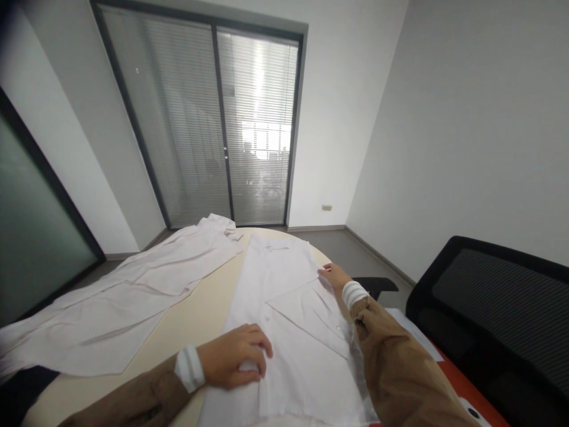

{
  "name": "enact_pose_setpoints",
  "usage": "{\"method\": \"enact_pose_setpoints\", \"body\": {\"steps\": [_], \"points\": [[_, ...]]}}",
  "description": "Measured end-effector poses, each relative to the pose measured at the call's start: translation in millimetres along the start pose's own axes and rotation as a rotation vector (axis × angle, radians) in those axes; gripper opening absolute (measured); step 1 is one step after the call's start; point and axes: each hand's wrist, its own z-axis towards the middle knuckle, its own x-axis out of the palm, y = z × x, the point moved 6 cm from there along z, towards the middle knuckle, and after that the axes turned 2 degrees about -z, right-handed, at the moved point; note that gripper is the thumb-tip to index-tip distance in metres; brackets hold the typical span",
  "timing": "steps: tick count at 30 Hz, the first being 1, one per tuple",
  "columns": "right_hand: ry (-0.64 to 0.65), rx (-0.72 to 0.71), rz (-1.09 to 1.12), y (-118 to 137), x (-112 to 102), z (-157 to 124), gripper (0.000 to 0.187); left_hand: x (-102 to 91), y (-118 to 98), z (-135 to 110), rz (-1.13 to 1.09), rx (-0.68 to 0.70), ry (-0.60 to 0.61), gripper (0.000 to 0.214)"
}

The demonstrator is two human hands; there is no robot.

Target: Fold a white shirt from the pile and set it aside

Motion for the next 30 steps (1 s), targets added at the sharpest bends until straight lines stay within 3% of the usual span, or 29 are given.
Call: {"method": "enact_pose_setpoints", "body": {"steps": [1, 5, 7, 12, 16, 24, 30], "points": [[0.006, 0.001, 0.003, 0.6, 0.1, -0.7, 0.027, 1.6, 0.6, -0.6, 0.037, 0.004, -0.004, 0.012], [-0.004, 0.014, -0.019, 7.0, 0.7, 0.4, 0.026, 8.5, 5.6, -2.7, 0.110, -0.062, 0.072, 0.070], [-0.026, 0.021, -0.042, 13.4, 0.0, 3.2, 0.024, 10.3, 7.5, -3.3, 0.098, -0.114, 0.137, 0.080], [-0.085, -0.004, -0.095, 42.6, -2.7, 11.0, 0.015, 9.6, 8.8, -3.2, 0.080, -0.169, 0.163, 0.088], [-0.091, -0.061, -0.133, 75.5, -0.4, 12.2, 0.021, 11.4, 11.3, -5.5, 0.066, -0.152, 0.112, 0.086], [0.023, -0.187, -0.176, 132.8, 16.9, 0.1, 0.019, 10.7, 11.5, -8.7, 0.030, -0.140, 0.101, 0.087], [0.156, -0.313, -0.139, 168.2, 45.6, -17.6, 0.029, 10.0, 12.3, -9.2, 0.014, -0.130, 0.110, 0.087]]}}
